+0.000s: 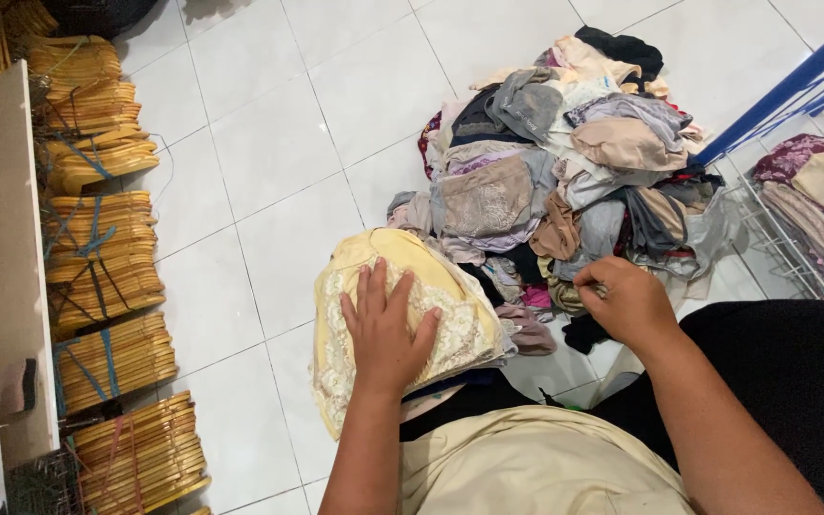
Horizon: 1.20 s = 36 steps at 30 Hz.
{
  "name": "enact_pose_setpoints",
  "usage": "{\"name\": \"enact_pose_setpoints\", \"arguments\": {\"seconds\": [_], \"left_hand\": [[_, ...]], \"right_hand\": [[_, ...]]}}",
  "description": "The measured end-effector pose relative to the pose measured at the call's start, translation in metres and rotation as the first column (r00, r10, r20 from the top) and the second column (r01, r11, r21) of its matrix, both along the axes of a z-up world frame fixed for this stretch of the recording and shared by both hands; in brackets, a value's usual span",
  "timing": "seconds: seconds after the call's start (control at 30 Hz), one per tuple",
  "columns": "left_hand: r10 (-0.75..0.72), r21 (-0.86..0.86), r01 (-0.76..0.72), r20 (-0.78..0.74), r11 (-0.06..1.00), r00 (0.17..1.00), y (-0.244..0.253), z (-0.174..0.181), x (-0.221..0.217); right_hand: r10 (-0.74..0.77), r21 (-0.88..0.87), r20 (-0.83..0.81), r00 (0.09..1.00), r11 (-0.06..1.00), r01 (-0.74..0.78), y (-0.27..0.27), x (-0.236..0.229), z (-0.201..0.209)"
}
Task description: Sorting and stacking various pairs of women's underwear from a large pile on the floor.
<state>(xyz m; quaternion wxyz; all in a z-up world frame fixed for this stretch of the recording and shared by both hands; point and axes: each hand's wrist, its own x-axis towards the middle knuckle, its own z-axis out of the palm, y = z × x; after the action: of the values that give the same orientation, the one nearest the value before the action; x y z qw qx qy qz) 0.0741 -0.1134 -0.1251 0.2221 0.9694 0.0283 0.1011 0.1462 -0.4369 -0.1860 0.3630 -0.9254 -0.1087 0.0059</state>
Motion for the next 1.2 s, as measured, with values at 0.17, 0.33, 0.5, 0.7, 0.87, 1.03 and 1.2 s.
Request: {"name": "enact_pose_setpoints", "arguments": {"seconds": [0.17, 0.33, 0.5, 0.7, 0.87, 1.03, 1.2], "left_hand": [[0.006, -0.017, -0.006, 0.016, 1.000, 1.000, 0.002, -0.003, -0.003], [0.012, -0.027, -0.011, 0.026, 1.000, 1.000, 0.006, -0.005, -0.004], [0.008, -0.056, -0.006, 0.033, 0.998, 0.999, 0.009, -0.006, -0.006], [0.006, -0.077, -0.005, 0.015, 0.997, 1.000, 0.012, -0.008, -0.006], [0.006, -0.085, -0.005, 0.021, 0.996, 1.000, 0.014, -0.005, -0.011], [0.025, -0.086, -0.023, 0.027, 0.996, 0.999, 0.014, 0.001, -0.023], [0.064, -0.032, -0.064, -0.003, 0.997, 0.998, 0.012, 0.013, -0.055]], "right_hand": [[0.007, -0.021, 0.011, 1.000, 1.000, -0.007, 0.001, 0.000, -0.013], [0.024, 0.006, 0.050, 0.998, 1.000, -0.024, 0.003, 0.001, -0.029], [0.054, -0.061, 0.055, 0.997, 0.997, -0.050, 0.005, 0.002, -0.043], [0.049, -0.069, 0.022, 0.999, 0.996, -0.048, 0.015, 0.002, -0.041], [0.054, -0.047, 0.004, 0.999, 0.997, -0.054, 0.020, 0.001, -0.044], [0.074, -0.025, -0.068, 0.995, 0.997, -0.075, 0.021, 0.002, -0.067], [0.159, -0.052, -0.081, 0.984, 0.985, -0.164, 0.026, 0.002, -0.090]]}}
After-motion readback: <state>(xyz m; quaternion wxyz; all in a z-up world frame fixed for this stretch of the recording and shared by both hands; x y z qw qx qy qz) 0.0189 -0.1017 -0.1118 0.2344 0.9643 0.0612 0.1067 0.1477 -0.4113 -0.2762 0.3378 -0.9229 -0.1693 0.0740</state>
